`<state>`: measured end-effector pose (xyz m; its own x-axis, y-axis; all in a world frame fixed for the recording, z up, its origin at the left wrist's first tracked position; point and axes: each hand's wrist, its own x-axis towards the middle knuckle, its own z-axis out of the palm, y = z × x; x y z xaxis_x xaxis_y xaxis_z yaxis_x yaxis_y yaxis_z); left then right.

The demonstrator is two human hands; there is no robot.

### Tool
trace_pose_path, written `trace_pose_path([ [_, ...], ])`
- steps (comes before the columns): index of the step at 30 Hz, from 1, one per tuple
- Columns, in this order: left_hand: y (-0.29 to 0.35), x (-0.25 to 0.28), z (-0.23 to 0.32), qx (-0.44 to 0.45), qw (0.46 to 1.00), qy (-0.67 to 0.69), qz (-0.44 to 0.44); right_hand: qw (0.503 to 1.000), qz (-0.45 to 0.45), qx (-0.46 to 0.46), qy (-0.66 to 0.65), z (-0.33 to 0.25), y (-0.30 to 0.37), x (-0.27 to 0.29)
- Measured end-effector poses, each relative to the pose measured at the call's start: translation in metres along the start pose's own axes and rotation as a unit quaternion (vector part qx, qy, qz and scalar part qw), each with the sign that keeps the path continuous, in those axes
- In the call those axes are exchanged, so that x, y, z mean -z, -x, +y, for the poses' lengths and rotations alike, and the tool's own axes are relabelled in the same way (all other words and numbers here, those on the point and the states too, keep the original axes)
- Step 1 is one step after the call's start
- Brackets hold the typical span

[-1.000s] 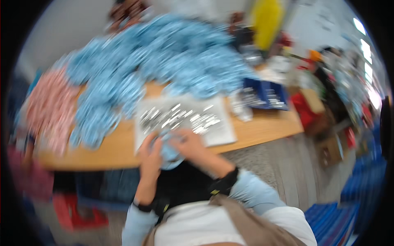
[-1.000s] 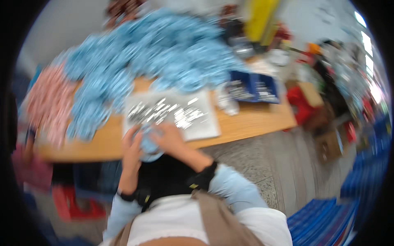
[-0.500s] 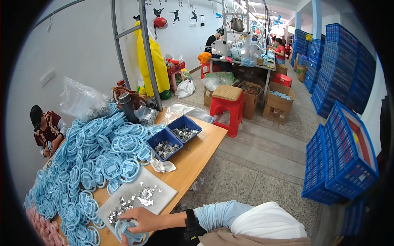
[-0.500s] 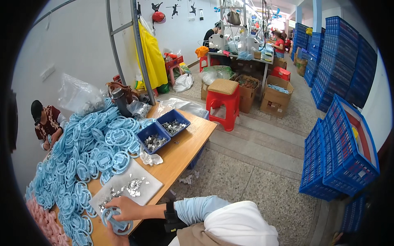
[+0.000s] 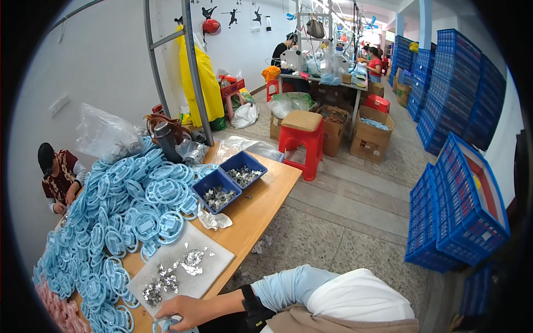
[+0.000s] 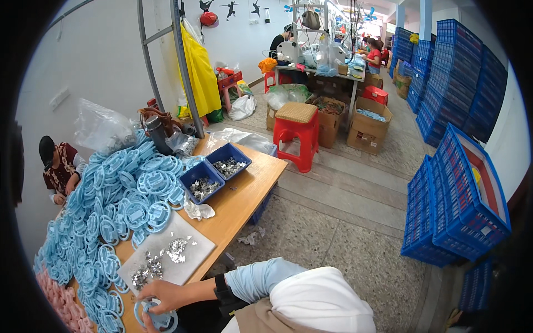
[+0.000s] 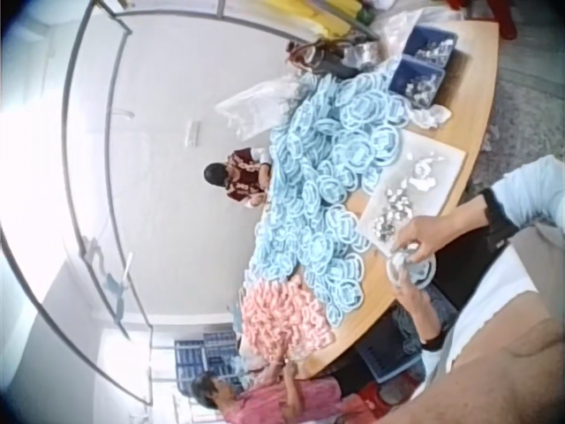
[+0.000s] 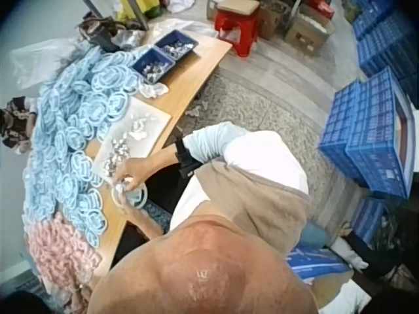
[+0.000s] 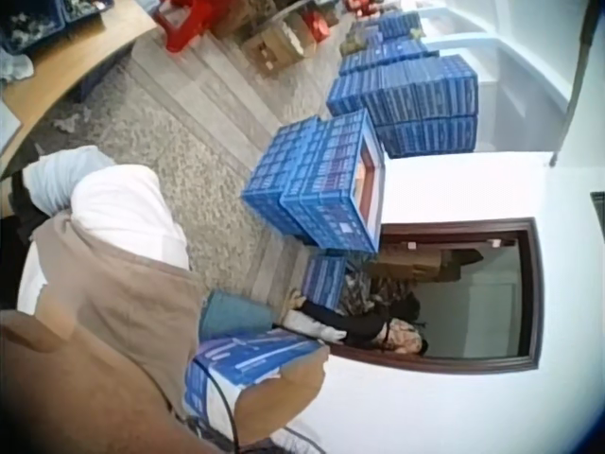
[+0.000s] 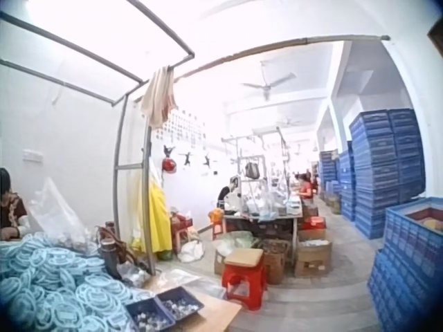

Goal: Manually assemble small metal components into plastic circular frames in a manufacturing setting.

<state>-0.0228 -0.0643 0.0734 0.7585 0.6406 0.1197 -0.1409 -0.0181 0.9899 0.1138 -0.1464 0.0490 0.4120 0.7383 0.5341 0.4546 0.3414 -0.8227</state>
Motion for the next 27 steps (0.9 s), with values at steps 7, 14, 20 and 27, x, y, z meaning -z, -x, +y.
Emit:
trace_pose_path([
  [7, 0.062, 0.142, -0.056, 0.160, 0.982, -0.074, 0.066, 0.997, -0.045, 0.001, 0.068, 0.028, 0.009, 0.010],
  [14, 0.080, 0.192, -0.094, 0.283, 0.923, -0.060, 0.255, 0.977, -0.044, -0.069, 0.199, 0.019, 0.026, 0.043],
  [20, 0.106, 0.191, -0.095, 0.237, 0.924, -0.052, 0.294, 0.973, -0.131, -0.081, 0.171, 0.016, 0.032, 0.035],
  [27, 0.117, 0.207, -0.119, 0.239, 0.911, -0.113, 0.317, 0.975, -0.133, -0.033, 0.176, 0.014, 0.032, 0.034],
])
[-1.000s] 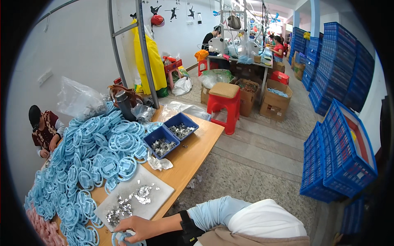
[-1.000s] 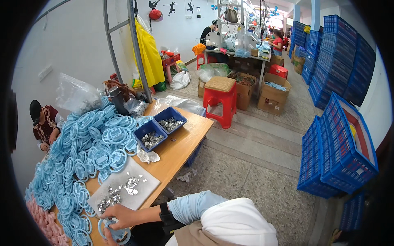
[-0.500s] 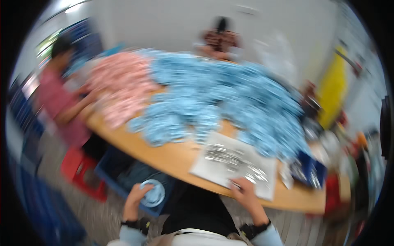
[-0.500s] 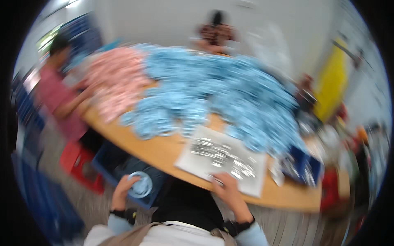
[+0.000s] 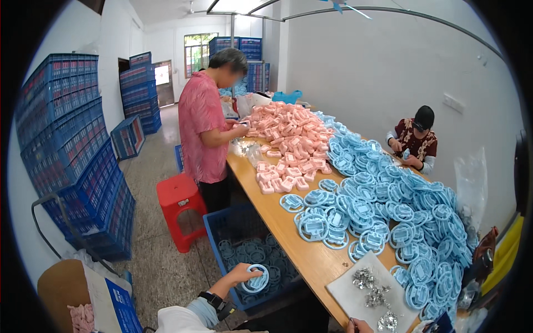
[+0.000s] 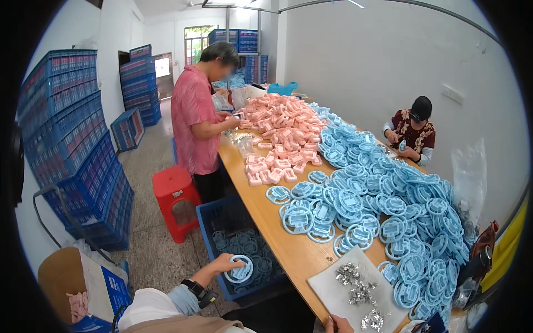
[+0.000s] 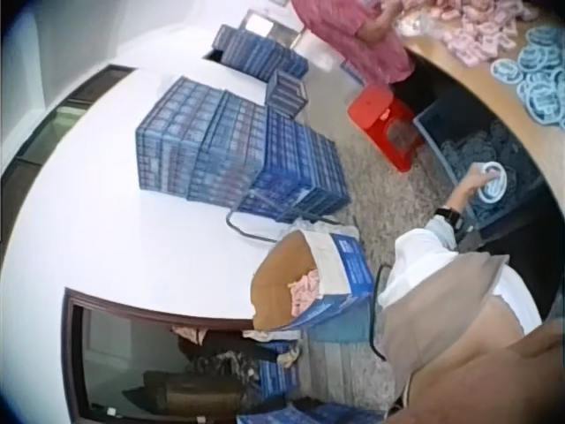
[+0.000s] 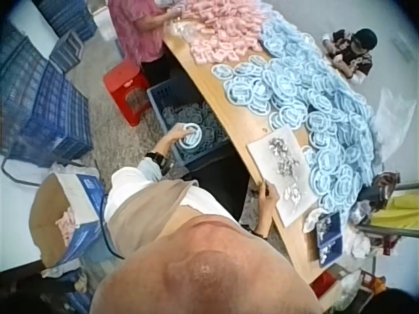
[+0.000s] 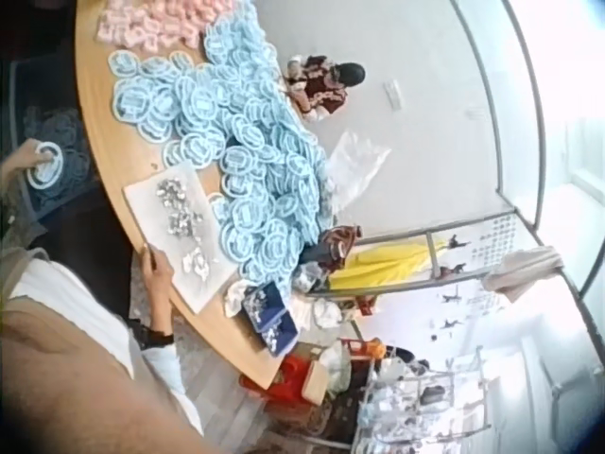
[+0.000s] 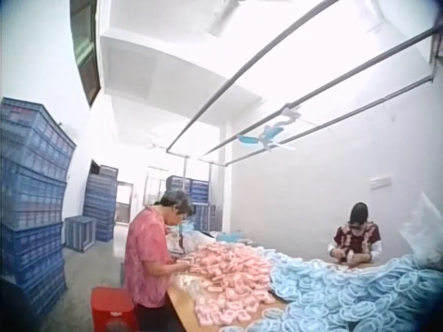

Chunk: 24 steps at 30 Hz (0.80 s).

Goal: Manually assemble small metal components into plastic circular frames in a manufacturing setting.

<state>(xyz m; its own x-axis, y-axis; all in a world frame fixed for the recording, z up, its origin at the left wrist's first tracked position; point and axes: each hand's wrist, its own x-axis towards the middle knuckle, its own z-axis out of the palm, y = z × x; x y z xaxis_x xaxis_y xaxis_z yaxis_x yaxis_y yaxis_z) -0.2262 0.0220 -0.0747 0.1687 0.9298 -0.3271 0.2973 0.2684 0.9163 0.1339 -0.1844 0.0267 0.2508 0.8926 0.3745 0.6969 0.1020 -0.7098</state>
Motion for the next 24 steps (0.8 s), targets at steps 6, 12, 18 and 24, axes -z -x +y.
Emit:
trace_pose_path([
  [6, -0.016, 0.001, 0.000, -0.023, 0.999, -0.030, 0.009, 1.000, 0.020, 0.015, 0.012, 0.023, 0.003, -0.007],
  [12, -0.017, -0.014, 0.025, -0.060, 0.998, 0.036, 0.001, 1.000, 0.004, -0.019, 0.018, 0.031, 0.001, -0.013],
  [18, -0.032, 0.003, -0.008, -0.077, 0.996, 0.051, 0.010, 0.999, -0.028, -0.036, -0.005, 0.019, -0.001, -0.014],
  [24, -0.025, -0.020, 0.011, -0.099, 0.990, 0.095, 0.007, 0.999, 0.025, -0.035, 0.014, 0.016, 0.003, -0.012],
])
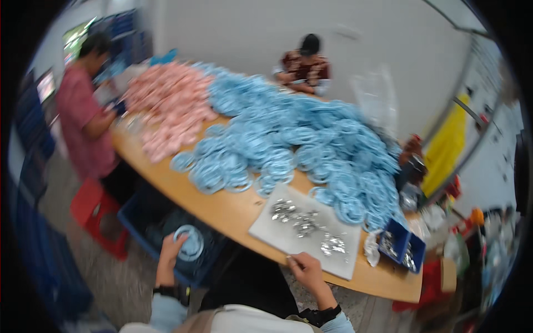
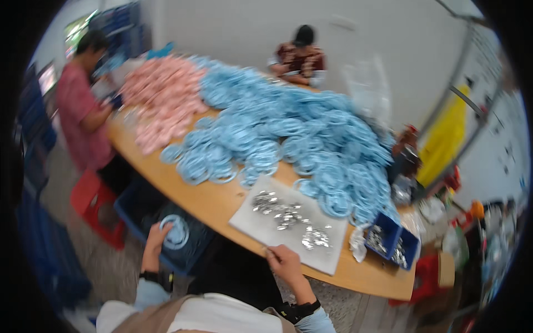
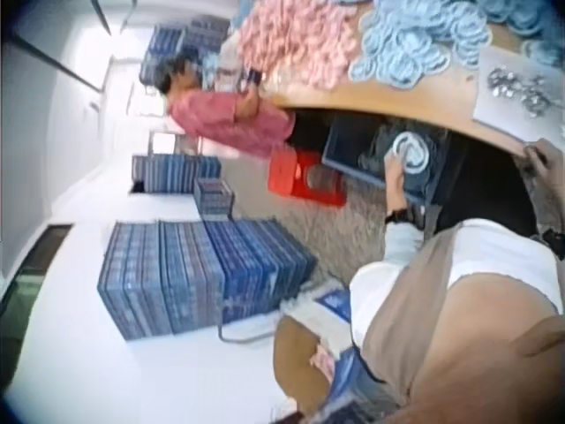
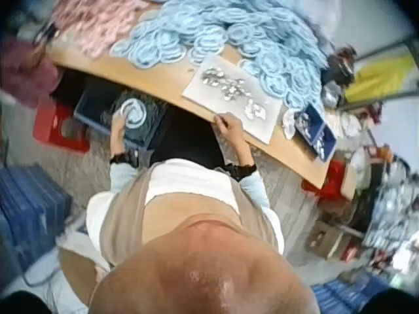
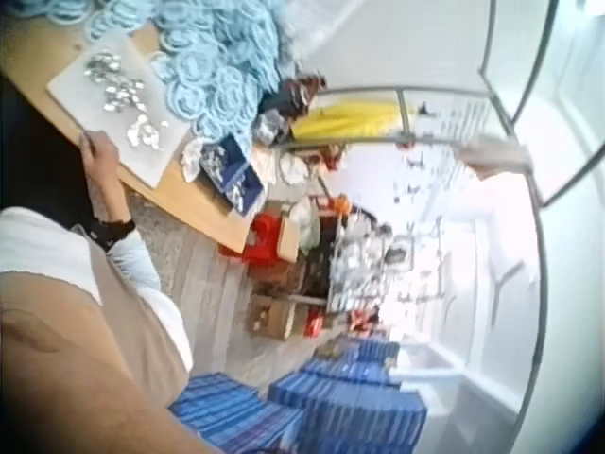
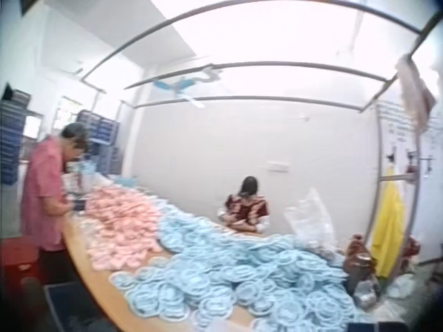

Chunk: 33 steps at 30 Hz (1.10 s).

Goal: Manually assemble small metal components into plastic circular frames in a manufacturing setting.

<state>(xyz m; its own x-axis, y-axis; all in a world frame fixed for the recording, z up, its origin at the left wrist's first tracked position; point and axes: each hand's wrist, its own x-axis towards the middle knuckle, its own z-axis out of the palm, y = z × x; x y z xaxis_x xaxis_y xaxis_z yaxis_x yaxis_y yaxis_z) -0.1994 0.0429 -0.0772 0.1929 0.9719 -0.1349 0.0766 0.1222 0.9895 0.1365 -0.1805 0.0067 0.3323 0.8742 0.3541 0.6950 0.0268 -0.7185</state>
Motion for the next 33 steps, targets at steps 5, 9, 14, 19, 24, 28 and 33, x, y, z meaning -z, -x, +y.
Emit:
trace_pose_path([
  [5, 0.012, 0.009, 0.019, 0.054, 0.992, 0.097, 0.055, 1.000, -0.005, 0.006, 0.000, -0.007, -0.001, -0.002],
  [9, 0.007, 0.023, 0.002, 0.059, 0.991, 0.105, 0.061, 1.000, -0.003, 0.012, 0.009, -0.011, -0.003, -0.003],
  [14, -0.063, 0.044, -0.027, -0.138, 0.939, -0.239, 0.207, 1.000, -0.010, 0.010, 0.016, -0.009, -0.005, -0.005],
  [19, -0.133, 0.025, 0.085, -0.217, 0.916, -0.301, 0.154, 1.000, 0.006, 0.005, 0.027, -0.009, -0.004, -0.005],
  [24, -0.218, -0.011, 0.094, -0.352, 0.828, -0.398, 0.181, 0.999, 0.015, -0.007, 0.036, -0.010, -0.004, -0.007],
  [28, -0.246, -0.027, 0.112, -0.257, 0.869, -0.423, 0.013, 0.999, 0.021, -0.020, 0.045, -0.008, -0.002, -0.003],
  [33, -0.287, 0.034, 0.081, -0.275, 0.818, -0.499, 0.080, 1.000, 0.004, -0.009, 0.026, -0.011, -0.007, -0.006],
])
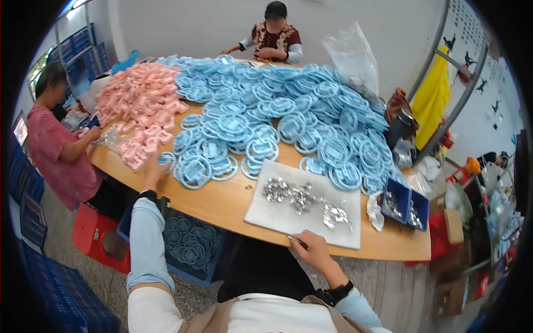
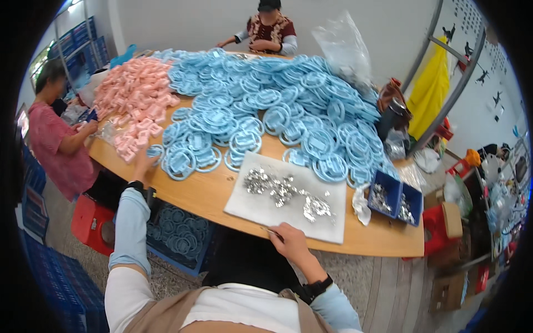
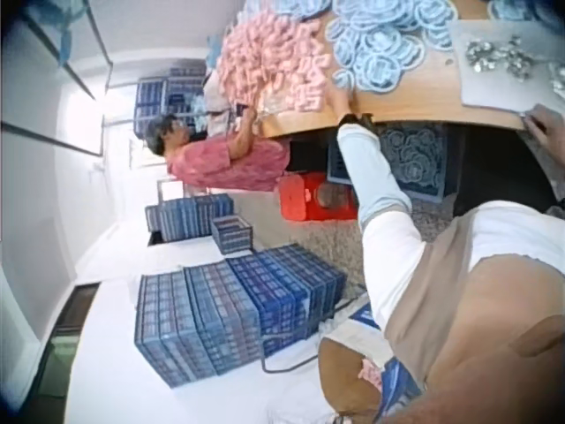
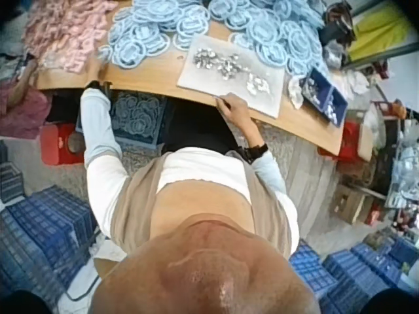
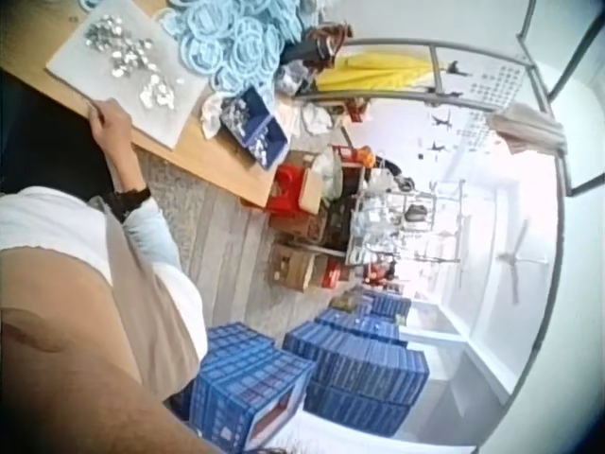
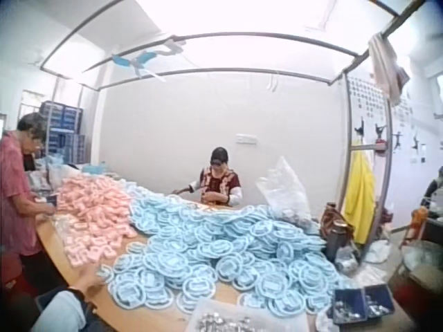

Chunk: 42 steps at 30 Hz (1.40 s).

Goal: Manually assemble small metal components into plastic circular frames in a manufacturing setting.

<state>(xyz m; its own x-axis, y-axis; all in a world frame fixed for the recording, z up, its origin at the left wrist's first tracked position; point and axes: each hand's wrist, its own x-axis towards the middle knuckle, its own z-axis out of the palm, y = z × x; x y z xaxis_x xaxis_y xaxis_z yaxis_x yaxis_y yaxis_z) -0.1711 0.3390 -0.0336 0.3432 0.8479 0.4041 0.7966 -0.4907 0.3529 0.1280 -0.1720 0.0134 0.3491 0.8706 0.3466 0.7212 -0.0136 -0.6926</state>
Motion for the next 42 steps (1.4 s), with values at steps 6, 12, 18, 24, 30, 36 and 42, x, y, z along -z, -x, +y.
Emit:
trace_pose_path([
  [6, 0.045, 0.064, 0.054, 0.009, 0.988, 0.038, 0.150, 0.998, 0.042, -0.004, -0.049, 0.001, 0.008, 0.013],
  [12, 0.176, 0.080, 0.252, -0.111, 0.950, 0.290, 0.032, 0.967, -0.013, -0.109, -0.230, -0.020, -0.040, -0.006],
  [18, 0.244, 0.073, 0.311, -0.127, 0.921, 0.369, -0.022, 0.865, -0.100, -0.133, -0.474, -0.031, -0.048, -0.021],
  [24, 0.245, 0.067, 0.275, 0.198, 0.568, 0.722, -0.341, 0.841, -0.313, -0.138, -0.418, -0.029, -0.069, -0.009],
  [30, 0.249, 0.057, 0.248, 0.298, 0.487, 0.791, -0.221, 0.998, -0.038, 0.040, 0.017, 0.007, -0.136, -0.052],
  [36, 0.264, 0.062, 0.230, 0.350, 0.460, 0.799, -0.166, 0.972, -0.032, 0.100, 0.209, 0.006, -0.164, -0.088],
  [42, 0.259, 0.059, 0.229, 0.371, 0.442, 0.799, -0.170, 0.961, -0.042, 0.156, 0.226, 0.009, -0.162, -0.083],
])
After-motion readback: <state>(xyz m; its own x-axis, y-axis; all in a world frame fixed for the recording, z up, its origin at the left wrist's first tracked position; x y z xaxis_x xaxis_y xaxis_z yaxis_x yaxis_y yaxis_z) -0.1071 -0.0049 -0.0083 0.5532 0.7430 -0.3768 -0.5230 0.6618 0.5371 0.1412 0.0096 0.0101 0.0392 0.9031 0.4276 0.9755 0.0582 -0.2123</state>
